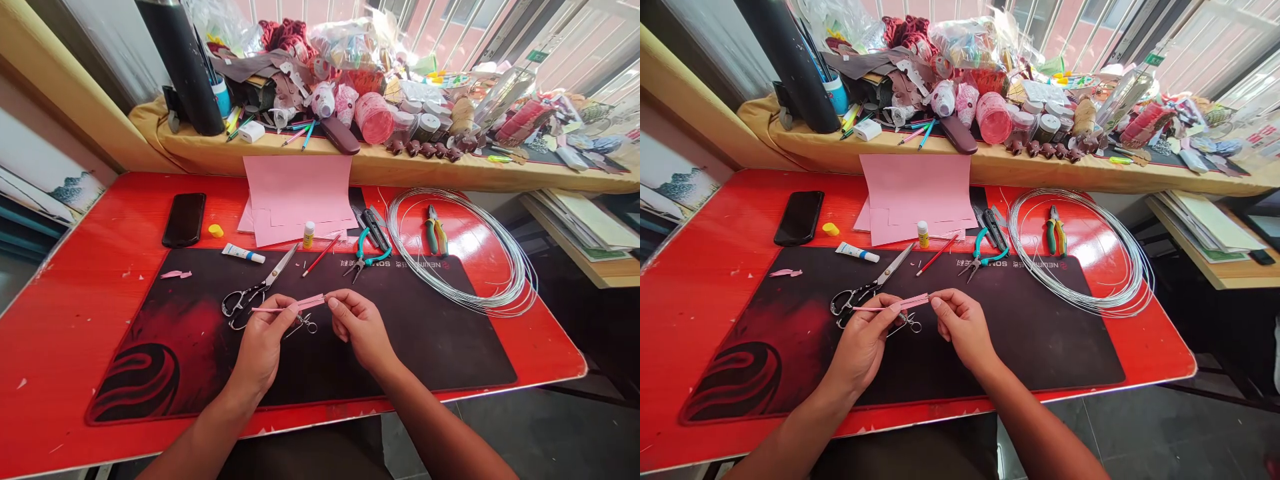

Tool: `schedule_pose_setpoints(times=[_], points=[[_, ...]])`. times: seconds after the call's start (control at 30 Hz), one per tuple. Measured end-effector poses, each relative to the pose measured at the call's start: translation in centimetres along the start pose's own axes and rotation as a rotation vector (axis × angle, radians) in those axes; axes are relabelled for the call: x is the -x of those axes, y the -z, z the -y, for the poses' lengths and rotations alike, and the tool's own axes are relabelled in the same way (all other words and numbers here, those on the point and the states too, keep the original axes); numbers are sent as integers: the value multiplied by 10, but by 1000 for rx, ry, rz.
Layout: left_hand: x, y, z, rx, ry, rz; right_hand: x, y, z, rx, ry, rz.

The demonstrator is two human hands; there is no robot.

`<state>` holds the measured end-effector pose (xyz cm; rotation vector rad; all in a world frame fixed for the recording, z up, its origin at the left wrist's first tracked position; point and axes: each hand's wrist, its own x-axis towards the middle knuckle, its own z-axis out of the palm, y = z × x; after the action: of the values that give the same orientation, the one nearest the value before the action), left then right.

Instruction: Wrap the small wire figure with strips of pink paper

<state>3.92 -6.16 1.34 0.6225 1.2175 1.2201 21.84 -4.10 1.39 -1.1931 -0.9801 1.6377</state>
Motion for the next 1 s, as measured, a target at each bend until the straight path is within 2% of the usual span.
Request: schedule_pose_setpoints(times=[0.6, 1.0], points=[[1, 1, -1, -17, 26, 43, 0, -5, 5, 23, -16, 18], [0, 1, -1, -20, 37, 30, 1, -4, 6, 48, -27, 30]])
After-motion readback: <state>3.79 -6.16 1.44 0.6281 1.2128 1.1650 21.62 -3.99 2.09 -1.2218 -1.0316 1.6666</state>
